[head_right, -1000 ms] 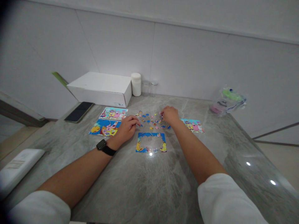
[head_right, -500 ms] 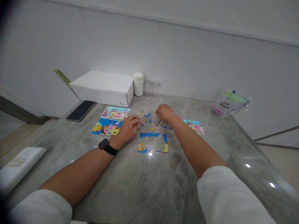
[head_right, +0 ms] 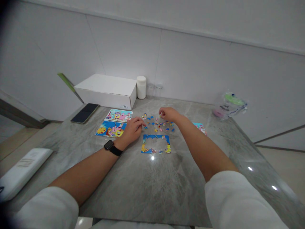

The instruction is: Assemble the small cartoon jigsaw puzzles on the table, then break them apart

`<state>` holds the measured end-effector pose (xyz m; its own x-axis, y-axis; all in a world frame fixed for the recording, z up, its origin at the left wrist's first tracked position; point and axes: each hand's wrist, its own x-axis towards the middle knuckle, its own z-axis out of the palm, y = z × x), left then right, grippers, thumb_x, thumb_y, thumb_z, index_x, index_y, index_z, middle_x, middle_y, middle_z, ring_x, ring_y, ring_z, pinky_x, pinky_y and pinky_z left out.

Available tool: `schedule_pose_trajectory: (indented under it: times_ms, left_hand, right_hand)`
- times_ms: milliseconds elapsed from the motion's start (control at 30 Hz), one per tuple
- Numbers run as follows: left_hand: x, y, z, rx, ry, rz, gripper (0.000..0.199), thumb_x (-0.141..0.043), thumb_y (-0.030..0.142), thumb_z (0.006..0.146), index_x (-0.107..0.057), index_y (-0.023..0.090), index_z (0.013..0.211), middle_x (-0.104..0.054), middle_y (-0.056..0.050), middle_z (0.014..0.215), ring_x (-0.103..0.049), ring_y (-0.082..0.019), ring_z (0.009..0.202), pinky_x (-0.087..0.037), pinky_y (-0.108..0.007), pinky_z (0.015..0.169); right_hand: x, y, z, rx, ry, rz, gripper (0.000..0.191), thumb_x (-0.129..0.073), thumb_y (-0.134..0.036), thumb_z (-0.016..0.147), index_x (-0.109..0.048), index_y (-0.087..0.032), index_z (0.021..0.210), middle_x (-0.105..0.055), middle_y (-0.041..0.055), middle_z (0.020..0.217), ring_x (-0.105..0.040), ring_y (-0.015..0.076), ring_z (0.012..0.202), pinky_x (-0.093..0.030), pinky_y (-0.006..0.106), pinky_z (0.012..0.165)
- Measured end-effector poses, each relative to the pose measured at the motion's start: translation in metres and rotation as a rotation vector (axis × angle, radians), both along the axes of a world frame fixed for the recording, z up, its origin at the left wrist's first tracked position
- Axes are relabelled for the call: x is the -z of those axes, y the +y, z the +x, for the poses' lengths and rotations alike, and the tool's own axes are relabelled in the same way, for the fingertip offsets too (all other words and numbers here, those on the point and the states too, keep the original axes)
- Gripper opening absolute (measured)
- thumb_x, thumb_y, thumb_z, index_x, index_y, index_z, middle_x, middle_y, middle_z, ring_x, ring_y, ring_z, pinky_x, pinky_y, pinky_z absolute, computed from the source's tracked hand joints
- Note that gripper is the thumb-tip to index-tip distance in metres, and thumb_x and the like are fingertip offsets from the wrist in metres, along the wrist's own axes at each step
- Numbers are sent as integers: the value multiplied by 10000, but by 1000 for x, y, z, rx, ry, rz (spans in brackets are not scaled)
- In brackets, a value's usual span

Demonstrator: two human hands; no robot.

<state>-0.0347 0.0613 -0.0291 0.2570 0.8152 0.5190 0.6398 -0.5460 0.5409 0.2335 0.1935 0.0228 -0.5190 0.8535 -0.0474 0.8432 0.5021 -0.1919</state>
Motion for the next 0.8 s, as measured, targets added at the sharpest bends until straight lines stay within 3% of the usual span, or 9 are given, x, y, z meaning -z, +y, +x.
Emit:
schedule_pose_trajectory:
  times_ms: [133, 267, 367, 433, 500, 600, 700, 800]
  left_hand:
    - [-15, -7, 5, 10, -92, 10, 300, -532, 56, 894, -767, 223, 980, -706, -66, 1121, -665, -223, 1104, -532, -424, 1031]
    - [-47, -21, 11, 46, -187, 16, 285, -532, 76, 916, -744, 222, 1039, -700, -57, 1114, -653, -204, 1079, -544, -387, 1000]
    - [-70, -38, 17, 84, -211, 1, 240, -555, 135, 950, -728, 220, 1093, -702, -43, 1093, -641, -178, 959, -550, -346, 921]
    - [-77, -52, 21, 137, -177, -4, 219, -556, 175, 978, -720, 218, 1116, -699, -43, 1085, -637, -176, 935, -546, -348, 911]
    - [-74, -66, 26, 204, -86, -3, 216, -553, 192, 991, -713, 217, 1134, -704, -53, 1091, -646, -193, 969, -541, -371, 936]
    - [-54, -86, 34, 253, 83, -4, 228, -573, 191, 988, -715, 227, 1162, -722, -77, 1145, -657, -244, 1086, -514, -431, 999]
    - [-31, -102, 39, 247, 214, -27, 229, -580, 172, 987, -730, 232, 1150, -743, -80, 1159, -656, -261, 1084, -495, -461, 978]
    - [-19, -111, 42, 301, 318, -23, 220, -585, 216, 1008, -738, 238, 1165, -749, -85, 1185, -637, -272, 1113, -472, -484, 999]
  right_hand:
    - [-7, -46, 18, 25, 439, -138, 211, -670, -315, 862, -745, -194, 1018, -749, 13, 853, -654, 153, 761, -502, 261, 715]
    - [-4, -100, 31, 97, 803, -273, 255, -706, -422, 823, -708, -206, 960, -735, 8, 841, -661, 165, 759, -530, 304, 753]
    - [1, -135, 36, 117, 940, -273, 271, -737, -452, 818, -687, -209, 926, -729, 5, 860, -665, 168, 795, -534, 325, 807]
    - [7, -153, 38, 134, 961, -243, 264, -740, -452, 827, -686, -207, 911, -716, -3, 852, -649, 161, 787, -524, 315, 791]
    - [15, -166, 38, 148, 974, -220, 261, -735, -454, 832, -686, -207, 903, -702, -11, 830, -636, 157, 767, -514, 303, 760]
    - [33, -181, 37, 160, 968, -188, 240, -700, -443, 853, -694, -211, 914, -707, -8, 817, -645, 162, 759, -510, 296, 729]
    - [48, -191, 36, 158, 854, -97, 181, -658, -357, 886, -731, -217, 976, -737, 7, 843, -662, 170, 773, -504, 299, 735]
    - [52, -198, 36, 62, 697, -34, 144, -643, -243, 890, -753, -226, 980, -763, 24, 901, -678, 180, 829, -510, 313, 802]
